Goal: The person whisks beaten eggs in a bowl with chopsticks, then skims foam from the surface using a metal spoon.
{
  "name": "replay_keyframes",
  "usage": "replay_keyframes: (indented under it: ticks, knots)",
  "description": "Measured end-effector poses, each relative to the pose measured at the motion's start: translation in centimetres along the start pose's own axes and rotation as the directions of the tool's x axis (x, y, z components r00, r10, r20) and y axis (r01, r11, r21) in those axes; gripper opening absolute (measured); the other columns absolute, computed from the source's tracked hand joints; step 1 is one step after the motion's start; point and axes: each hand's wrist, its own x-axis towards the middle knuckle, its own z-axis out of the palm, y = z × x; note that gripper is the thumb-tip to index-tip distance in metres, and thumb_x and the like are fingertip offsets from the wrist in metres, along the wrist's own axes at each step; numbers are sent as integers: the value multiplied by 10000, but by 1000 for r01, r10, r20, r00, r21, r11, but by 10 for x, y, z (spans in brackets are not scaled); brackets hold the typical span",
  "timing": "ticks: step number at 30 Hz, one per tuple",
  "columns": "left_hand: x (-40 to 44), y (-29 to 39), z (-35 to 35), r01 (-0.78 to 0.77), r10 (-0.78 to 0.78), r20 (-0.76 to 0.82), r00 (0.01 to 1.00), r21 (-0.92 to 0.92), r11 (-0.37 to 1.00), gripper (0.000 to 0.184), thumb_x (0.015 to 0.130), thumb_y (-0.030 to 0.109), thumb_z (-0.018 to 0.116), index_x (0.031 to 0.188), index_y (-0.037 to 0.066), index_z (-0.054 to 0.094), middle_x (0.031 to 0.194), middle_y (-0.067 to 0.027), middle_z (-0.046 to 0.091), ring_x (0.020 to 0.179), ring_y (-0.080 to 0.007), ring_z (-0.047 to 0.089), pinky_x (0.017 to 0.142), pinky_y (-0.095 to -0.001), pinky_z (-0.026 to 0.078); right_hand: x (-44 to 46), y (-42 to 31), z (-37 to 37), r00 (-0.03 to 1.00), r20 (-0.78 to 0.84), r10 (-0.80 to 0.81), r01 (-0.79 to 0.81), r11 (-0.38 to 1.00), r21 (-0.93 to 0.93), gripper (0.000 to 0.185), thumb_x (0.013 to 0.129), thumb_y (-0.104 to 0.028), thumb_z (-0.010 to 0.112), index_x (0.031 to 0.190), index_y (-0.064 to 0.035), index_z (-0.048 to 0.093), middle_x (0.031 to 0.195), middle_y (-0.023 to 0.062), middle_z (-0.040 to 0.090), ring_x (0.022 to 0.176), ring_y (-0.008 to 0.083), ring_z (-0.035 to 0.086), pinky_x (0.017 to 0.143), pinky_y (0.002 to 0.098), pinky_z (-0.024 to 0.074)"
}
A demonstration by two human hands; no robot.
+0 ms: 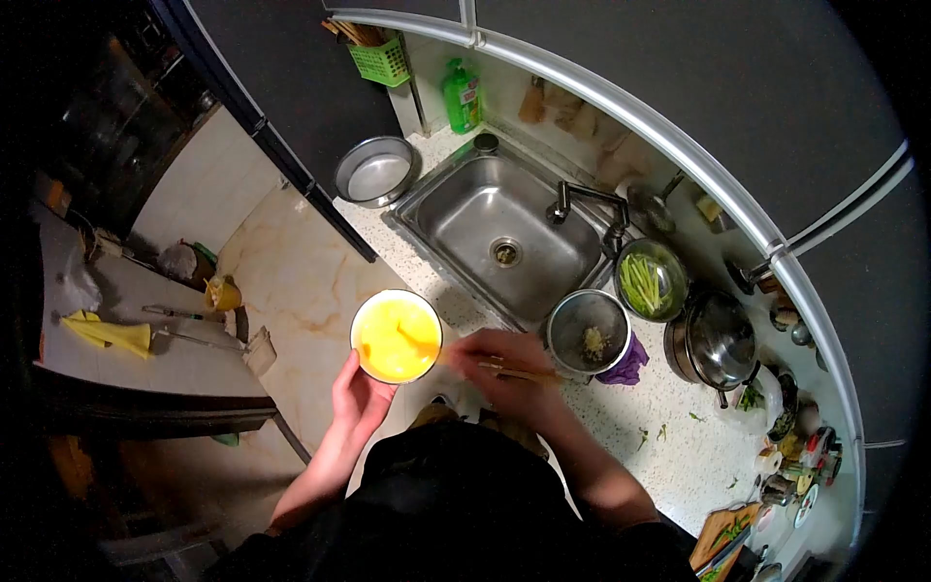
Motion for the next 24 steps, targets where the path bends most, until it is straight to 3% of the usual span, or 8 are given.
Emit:
replay_keyframes:
  ticks: [4, 6, 8, 10, 13, 16, 19, 24]
  knots:
    - [1, 2, -3, 7, -7, 0, 1000, 1, 1000, 522, 991, 320, 543, 1399, 15, 427, 1405, -140, 535, 1296, -272, 517, 1090, -437, 412, 3, -3, 3, 985, -152, -80, 84, 996, 18, 75, 870, -67, 707, 913, -6, 713, 847, 89, 715, 793, 159, 682, 724, 273, 529]
    - [1, 3, -3, 2, -2, 18, 1000, 18, 1000, 522, 990, 323, 547, 1395, 14, 433, 1406, -139, 535, 1294, -269, 519, 1092, -433, 409, 4, -8, -2, 993, 107, -51, 63, 991, -120, 74, 873, -59, 702, 920, -2, 709, 839, 95, 715, 773, 153, 683, 702, 268, 529]
    - [1, 3, -3, 7, -7, 11, 1000, 12, 1000, 514, 991, 320, 546, 1390, 15, 439, 1403, -138, 538, 1291, -266, 521, 1090, -431, 409, 5, -9, 0, 991, 84, -104, 106, 994, -19, 75, 873, -55, 701, 919, 3, 707, 832, 99, 715, 748, 143, 680, 678, 265, 530]
    - [2, 3, -4, 7, -7, 0, 1000, 2, 1000, 506, 992, 317, 544, 1386, 15, 444, 1400, -137, 541, 1288, -263, 524, 1088, -430, 410, 8, -11, -2, 977, -101, -186, 169, 973, -157, 74, 871, -51, 701, 920, 3, 707, 836, 96, 717, 738, 133, 676, 662, 264, 525]
    - [3, 3, -7, -7, 7, 12, 1000, -14, 1000, 502, 990, 315, 545, 1381, 15, 450, 1399, -139, 542, 1285, -263, 525, 1087, -430, 411, 4, -14, -1, 996, 70, -59, 58, 998, 14, 66, 871, -48, 699, 916, -1, 709, 830, 89, 715, 727, 137, 674, 659, 265, 522]
    - [3, 3, -11, -3, 4, -3, 1000, 39, 999, 527, 971, 355, 563, 1384, 44, 459, 1414, -123, 531, 1293, -278, 521, 1082, -463, 423, 7, -12, -1, 986, -95, -134, 115, 977, -178, 66, 872, -44, 696, 922, -6, 713, 830, 92, 714, 735, 138, 678, 665, 262, 522]
    - [4, 2, -10, -15, 14, 8, 1000, 47, 999, 535, 972, 358, 561, 1390, 42, 455, 1415, -125, 530, 1297, -279, 518, 1085, -463, 419, 6, -15, 0, 994, 56, -92, 95, 994, -59, 71, 870, -45, 702, 924, 0, 712, 836, 105, 715, 754, 144, 684, 680, 266, 530]
    - [1, 4, -8, -17, 17, 4, 1000, 46, 999, 544, 973, 363, 558, 1397, 39, 451, 1426, -130, 522, 1310, -281, 507, 1092, -469, 411, 5, 4, 4, 999, -31, -44, 45, 999, 23, 102, 877, -70, 699, 954, -5, 715, 856, 88, 723, 785, 142, 686, 726, 271, 535]
